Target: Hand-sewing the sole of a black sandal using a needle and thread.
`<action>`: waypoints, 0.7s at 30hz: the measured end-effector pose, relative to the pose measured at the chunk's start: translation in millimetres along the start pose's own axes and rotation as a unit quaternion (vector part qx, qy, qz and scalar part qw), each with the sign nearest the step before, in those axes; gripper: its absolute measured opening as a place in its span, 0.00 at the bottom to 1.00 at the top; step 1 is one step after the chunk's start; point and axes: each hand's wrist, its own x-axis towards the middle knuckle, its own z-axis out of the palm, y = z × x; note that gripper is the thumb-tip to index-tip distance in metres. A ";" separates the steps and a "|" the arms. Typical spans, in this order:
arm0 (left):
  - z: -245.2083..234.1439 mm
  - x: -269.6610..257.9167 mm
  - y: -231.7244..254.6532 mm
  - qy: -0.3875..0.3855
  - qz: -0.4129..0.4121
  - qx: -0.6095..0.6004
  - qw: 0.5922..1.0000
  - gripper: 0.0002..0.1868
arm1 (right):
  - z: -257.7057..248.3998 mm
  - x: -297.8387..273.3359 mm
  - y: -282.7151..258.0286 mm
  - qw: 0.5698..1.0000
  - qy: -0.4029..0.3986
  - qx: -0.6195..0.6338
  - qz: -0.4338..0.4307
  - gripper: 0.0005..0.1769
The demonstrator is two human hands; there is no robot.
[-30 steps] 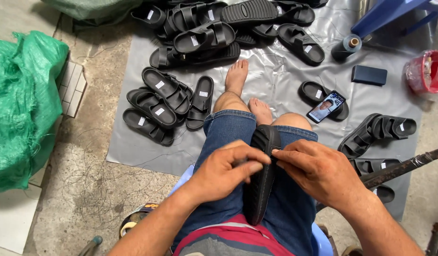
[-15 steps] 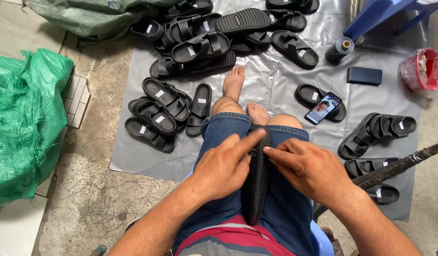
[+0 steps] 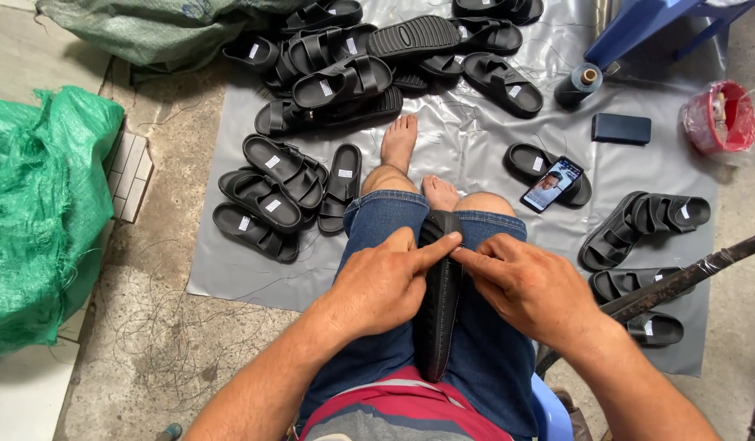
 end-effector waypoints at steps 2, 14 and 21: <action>8.9 5.8 -7.9 -0.017 -0.028 0.049 0.998 0.27 | -29.0 4.6 1.4 0.990 -0.114 -0.046 0.070 0.25; 34.0 15.6 -11.5 0.140 0.045 0.029 0.989 0.17 | -37.7 -16.9 19.6 0.999 -0.038 0.013 0.036 0.29; 40.7 16.4 -14.4 0.204 0.078 0.033 0.975 0.10 | -37.8 -15.8 19.1 0.997 -0.013 0.072 0.013 0.29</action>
